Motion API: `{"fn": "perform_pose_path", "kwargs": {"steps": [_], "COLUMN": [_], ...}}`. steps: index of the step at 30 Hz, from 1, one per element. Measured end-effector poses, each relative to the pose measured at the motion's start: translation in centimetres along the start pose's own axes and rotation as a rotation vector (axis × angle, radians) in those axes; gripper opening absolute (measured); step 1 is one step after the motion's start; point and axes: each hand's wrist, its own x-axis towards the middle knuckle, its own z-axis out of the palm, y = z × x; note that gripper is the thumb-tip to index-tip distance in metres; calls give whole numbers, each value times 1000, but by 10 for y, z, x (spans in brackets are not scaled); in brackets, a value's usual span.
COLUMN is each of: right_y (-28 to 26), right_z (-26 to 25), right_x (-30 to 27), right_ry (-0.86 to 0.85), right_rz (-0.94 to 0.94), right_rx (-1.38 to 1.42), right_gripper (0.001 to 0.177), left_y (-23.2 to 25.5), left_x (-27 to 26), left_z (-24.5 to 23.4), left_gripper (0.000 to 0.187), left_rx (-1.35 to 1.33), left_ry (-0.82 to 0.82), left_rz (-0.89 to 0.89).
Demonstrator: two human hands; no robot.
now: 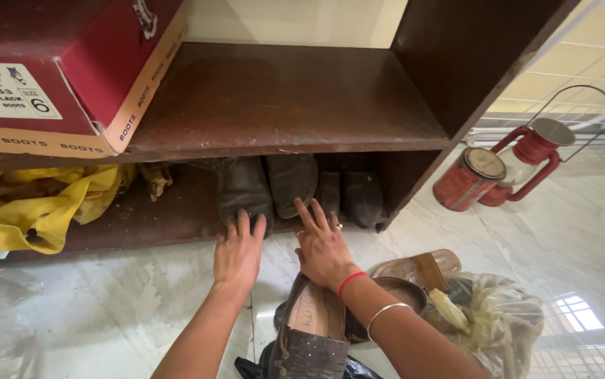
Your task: The person removes various shoes and shoe boxes from a wooden shelf and places them on the floor. They handle boots, sandals, sneakers, and flats, as well as several shoe boxes, moving them one by one from the shelf to the floor.
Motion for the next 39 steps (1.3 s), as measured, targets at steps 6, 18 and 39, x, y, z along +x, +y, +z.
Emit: {"fn": "perform_pose_path", "kwargs": {"steps": [6, 18, 39], "right_y": [3, -34, 14], "right_z": [5, -20, -8], "right_x": [15, -2, 72], "right_ry": [-15, -64, 143], "right_rz": [9, 81, 83], "right_rx": [-97, -16, 182], "right_gripper": [38, 68, 86], "left_y": [-3, -18, -11], "left_x": [4, -30, 33], "left_z": [24, 2, -36], "left_gripper": [47, 22, 71], "left_rx": [69, 200, -338], "left_ry": [189, 119, 1], "left_rz": [79, 302, -194]}}
